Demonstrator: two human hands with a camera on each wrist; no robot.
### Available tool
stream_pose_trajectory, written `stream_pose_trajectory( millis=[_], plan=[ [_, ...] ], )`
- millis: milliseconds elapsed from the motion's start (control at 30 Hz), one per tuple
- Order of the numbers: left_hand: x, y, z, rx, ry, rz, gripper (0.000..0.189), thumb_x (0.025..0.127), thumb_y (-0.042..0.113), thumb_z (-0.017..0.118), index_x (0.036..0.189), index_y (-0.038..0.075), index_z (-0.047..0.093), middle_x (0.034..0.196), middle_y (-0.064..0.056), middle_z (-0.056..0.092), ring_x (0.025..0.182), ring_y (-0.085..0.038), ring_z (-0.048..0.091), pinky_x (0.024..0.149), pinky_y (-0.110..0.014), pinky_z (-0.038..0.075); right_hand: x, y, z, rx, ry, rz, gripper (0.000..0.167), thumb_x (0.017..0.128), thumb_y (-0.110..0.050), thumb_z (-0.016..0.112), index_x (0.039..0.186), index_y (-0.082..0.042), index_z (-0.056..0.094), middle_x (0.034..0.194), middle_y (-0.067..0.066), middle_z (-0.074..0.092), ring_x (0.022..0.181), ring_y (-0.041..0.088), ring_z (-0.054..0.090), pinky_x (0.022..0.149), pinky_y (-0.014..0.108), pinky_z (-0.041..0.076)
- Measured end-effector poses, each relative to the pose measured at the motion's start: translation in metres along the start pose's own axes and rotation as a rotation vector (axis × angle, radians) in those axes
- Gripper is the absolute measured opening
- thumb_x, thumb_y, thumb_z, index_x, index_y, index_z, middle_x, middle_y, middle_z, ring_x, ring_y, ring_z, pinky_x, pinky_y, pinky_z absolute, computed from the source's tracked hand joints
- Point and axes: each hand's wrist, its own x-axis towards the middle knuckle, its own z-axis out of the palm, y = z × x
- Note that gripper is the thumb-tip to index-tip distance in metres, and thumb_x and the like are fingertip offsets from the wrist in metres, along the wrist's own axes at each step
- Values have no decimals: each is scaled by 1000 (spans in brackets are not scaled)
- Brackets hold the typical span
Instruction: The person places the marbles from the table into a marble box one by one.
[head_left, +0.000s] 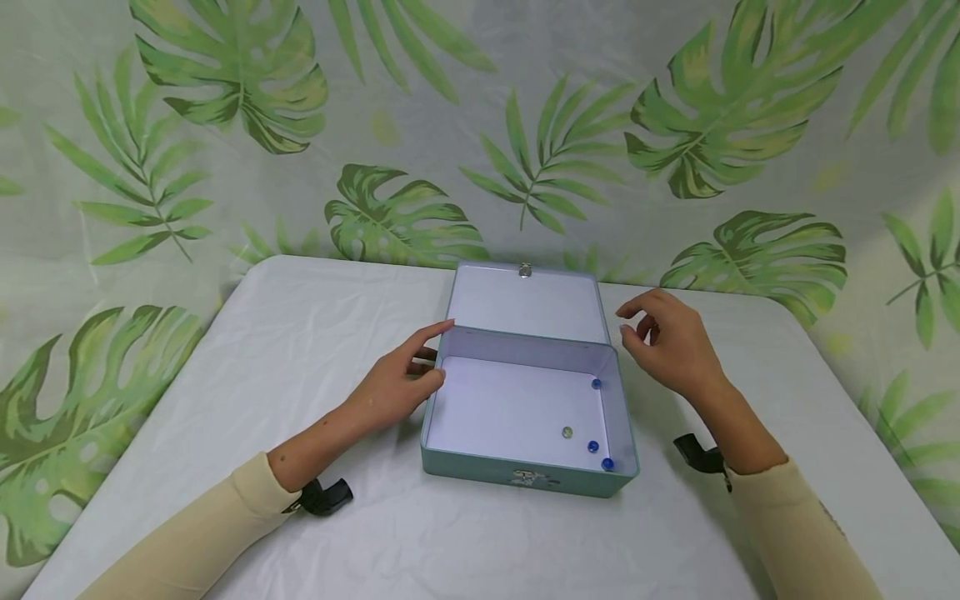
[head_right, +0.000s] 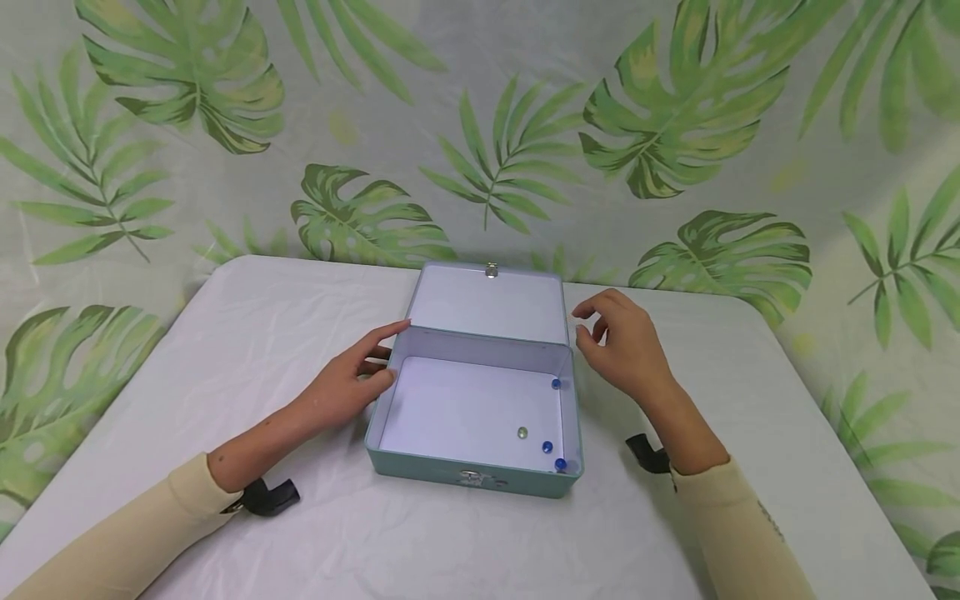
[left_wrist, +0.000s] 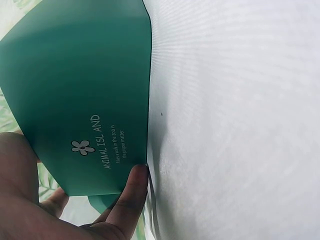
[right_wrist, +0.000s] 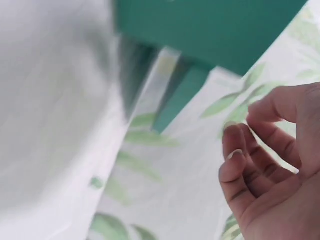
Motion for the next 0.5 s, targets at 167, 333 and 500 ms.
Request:
stream_pose_trajectory(
  millis=[167, 333, 500],
  plan=[
    [0, 0, 0, 3, -3, 11, 68, 102, 25, 56, 163, 46, 36, 148, -15, 59, 130, -35, 64, 97, -50, 56, -3, 29, 4, -45, 22, 35, 21, 90, 3, 71, 110, -3, 74, 108, 11, 70, 70, 22, 62, 62, 34, 45],
    [1, -2, 1, 0, -5, 11, 68, 102, 24, 56, 163, 45, 36, 148, -15, 59, 130, -35, 64, 97, -50, 55, -6, 48, 5, -76, -12, 88, 27, 90, 3, 69, 115, -1, 74, 115, 15, 69, 70, 24, 63, 64, 40, 45],
    [1, -1, 1, 1, -3, 10, 68, 102, 24, 56, 163, 47, 36, 147, -14, 59, 129, -34, 64, 98, -51, 55, -9, 60, 5, -99, -111, 154, 35, 91, 1, 68, 126, 3, 71, 126, 22, 65, 77, 30, 63, 66, 43, 46]
  ],
)
